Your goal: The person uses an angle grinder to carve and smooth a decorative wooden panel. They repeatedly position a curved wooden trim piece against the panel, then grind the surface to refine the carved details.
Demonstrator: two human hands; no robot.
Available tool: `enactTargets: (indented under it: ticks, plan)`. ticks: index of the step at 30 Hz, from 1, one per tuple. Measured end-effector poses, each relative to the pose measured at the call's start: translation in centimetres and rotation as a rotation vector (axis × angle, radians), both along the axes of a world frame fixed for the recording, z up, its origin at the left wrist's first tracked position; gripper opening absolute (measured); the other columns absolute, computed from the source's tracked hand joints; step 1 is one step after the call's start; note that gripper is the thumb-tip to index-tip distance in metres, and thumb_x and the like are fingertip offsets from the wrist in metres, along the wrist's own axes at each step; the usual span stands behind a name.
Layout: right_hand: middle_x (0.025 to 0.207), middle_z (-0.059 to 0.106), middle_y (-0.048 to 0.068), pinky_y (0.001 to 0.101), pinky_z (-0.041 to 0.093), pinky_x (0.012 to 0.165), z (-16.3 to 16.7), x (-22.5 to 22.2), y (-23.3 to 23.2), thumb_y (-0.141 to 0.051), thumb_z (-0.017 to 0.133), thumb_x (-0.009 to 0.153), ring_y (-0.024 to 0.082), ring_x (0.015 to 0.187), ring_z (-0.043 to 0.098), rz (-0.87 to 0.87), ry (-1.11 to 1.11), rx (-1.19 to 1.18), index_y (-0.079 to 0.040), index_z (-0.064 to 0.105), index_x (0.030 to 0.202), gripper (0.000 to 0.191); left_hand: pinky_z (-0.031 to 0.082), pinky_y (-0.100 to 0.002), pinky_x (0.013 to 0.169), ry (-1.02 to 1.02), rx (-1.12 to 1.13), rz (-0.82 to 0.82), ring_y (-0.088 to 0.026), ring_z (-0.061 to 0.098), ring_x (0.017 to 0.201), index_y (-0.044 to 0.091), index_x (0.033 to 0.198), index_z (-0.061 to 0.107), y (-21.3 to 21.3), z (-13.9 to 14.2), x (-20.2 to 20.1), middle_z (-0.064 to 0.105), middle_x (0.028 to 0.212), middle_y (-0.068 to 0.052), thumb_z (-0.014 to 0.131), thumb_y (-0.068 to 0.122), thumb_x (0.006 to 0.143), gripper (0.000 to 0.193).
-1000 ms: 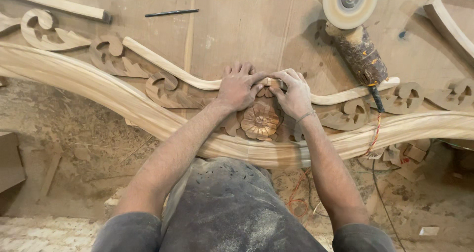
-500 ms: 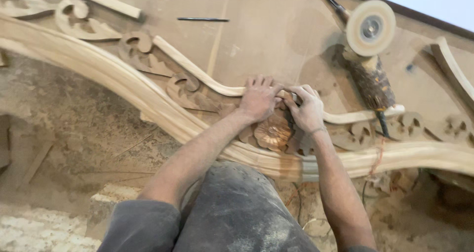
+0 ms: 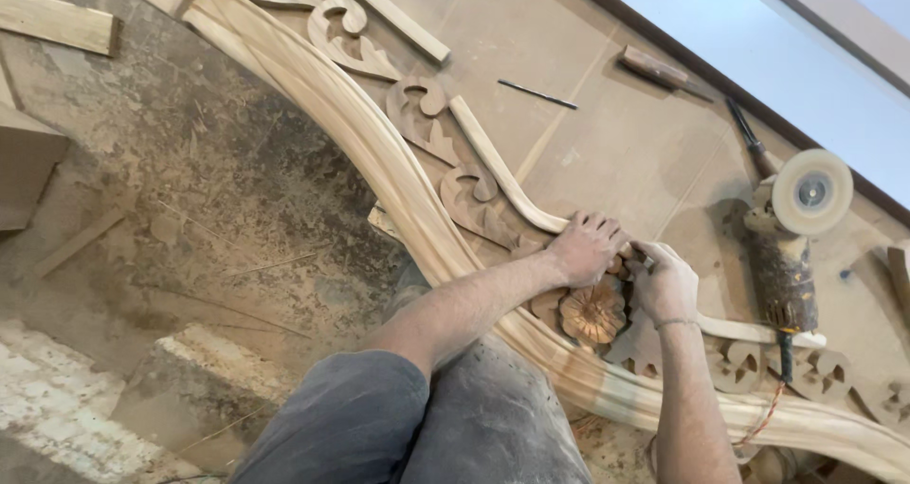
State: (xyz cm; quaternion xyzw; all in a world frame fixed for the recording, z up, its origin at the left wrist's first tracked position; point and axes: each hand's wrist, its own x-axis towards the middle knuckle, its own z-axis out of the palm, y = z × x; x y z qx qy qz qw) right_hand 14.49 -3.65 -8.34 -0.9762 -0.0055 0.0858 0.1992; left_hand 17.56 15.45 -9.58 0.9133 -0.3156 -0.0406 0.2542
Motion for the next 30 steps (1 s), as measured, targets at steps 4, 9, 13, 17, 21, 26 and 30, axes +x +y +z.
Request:
enactTargets:
  ticks: [4, 9, 13, 17, 21, 26, 30]
  plan:
    - [0.113, 0.074, 0.008, 0.0408, 0.056, 0.084, 0.3, 0.1, 0.8, -0.018, 0.075, 0.087, 0.029, 0.092, 0.072, -0.105, 0.117, -0.043, -0.016, 0.076, 0.118, 0.030, 0.042, -0.051, 0.103, 0.006, -0.148, -0.051, -0.033, 0.055, 0.125, 0.007, 0.130, 0.056, 2.8, -0.1, -0.3, 0.060, 0.127, -0.014, 0.074, 0.034, 0.082, 0.058]
    - [0.114, 0.075, 0.009, 0.0420, 0.056, 0.086, 0.5, 0.6, 1.7, -0.020, 0.076, 0.086, 0.031, 0.096, 0.071, -0.104, 0.097, -0.090, -0.016, 0.077, 0.116, 0.031, 0.044, -0.052, 0.114, -0.048, -0.253, -0.013, -0.033, 0.056, 0.132, 0.006, 0.136, 0.060, 15.4, 0.0, 5.5, 0.064, 0.137, -0.018, 0.065, 0.023, 0.098, 0.042]
    - [0.115, 0.075, 0.010, 0.0424, 0.056, 0.088, 1.0, 0.5, 2.2, -0.020, 0.074, 0.088, 0.033, 0.100, 0.071, -0.156, 0.101, -0.119, -0.015, 0.076, 0.117, 0.030, 0.035, -0.051, 0.113, -0.165, -0.054, 0.150, -0.033, 0.052, 0.132, 0.007, 0.135, 0.060, 29.5, 1.9, 15.6, 0.061, 0.133, -0.016, 0.066, 0.026, 0.103, 0.038]
    - [0.115, 0.075, 0.011, 0.0428, 0.056, 0.089, 1.9, 1.0, 3.3, -0.019, 0.074, 0.088, 0.033, 0.103, 0.071, -0.230, 0.153, -0.152, -0.015, 0.075, 0.117, 0.030, 0.035, -0.056, 0.103, -0.163, 0.233, -0.057, -0.036, 0.053, 0.127, 0.010, 0.132, 0.061, 36.0, 3.7, 23.7, 0.059, 0.133, -0.014, 0.065, 0.035, 0.094, 0.045]
    - [0.115, 0.075, 0.012, 0.0438, 0.056, 0.090, 2.9, 1.7, 4.8, -0.015, 0.071, 0.092, 0.034, 0.104, 0.071, -0.296, 0.243, -0.235, -0.018, 0.077, 0.119, 0.028, 0.041, -0.049, 0.109, -0.050, 0.235, -0.289, -0.031, 0.054, 0.132, 0.013, 0.124, 0.064, 37.1, 2.9, 26.4, 0.059, 0.142, -0.010, 0.061, 0.028, 0.102, 0.026]
    - [0.115, 0.075, 0.013, 0.0446, 0.056, 0.092, 4.0, 2.2, 6.0, -0.015, 0.070, 0.095, 0.034, 0.104, 0.071, -0.307, 0.272, -0.280, -0.017, 0.076, 0.121, 0.028, 0.048, -0.045, 0.101, -0.145, 0.172, -0.391, -0.030, 0.063, 0.118, 0.006, 0.115, 0.061, 37.3, 1.8, 26.3, 0.067, 0.121, -0.014, 0.066, 0.019, 0.096, 0.024]
    - [0.113, 0.075, 0.012, 0.0435, 0.056, 0.092, 4.5, 3.0, 6.5, -0.016, 0.071, 0.094, 0.033, 0.102, 0.071, -0.320, 0.323, -0.311, -0.019, 0.077, 0.117, 0.024, 0.049, -0.042, 0.096, -0.028, 0.004, -0.411, -0.027, 0.068, 0.107, 0.007, 0.110, 0.063, 36.4, 2.0, 26.3, 0.072, 0.107, -0.009, 0.071, 0.018, 0.094, 0.021]
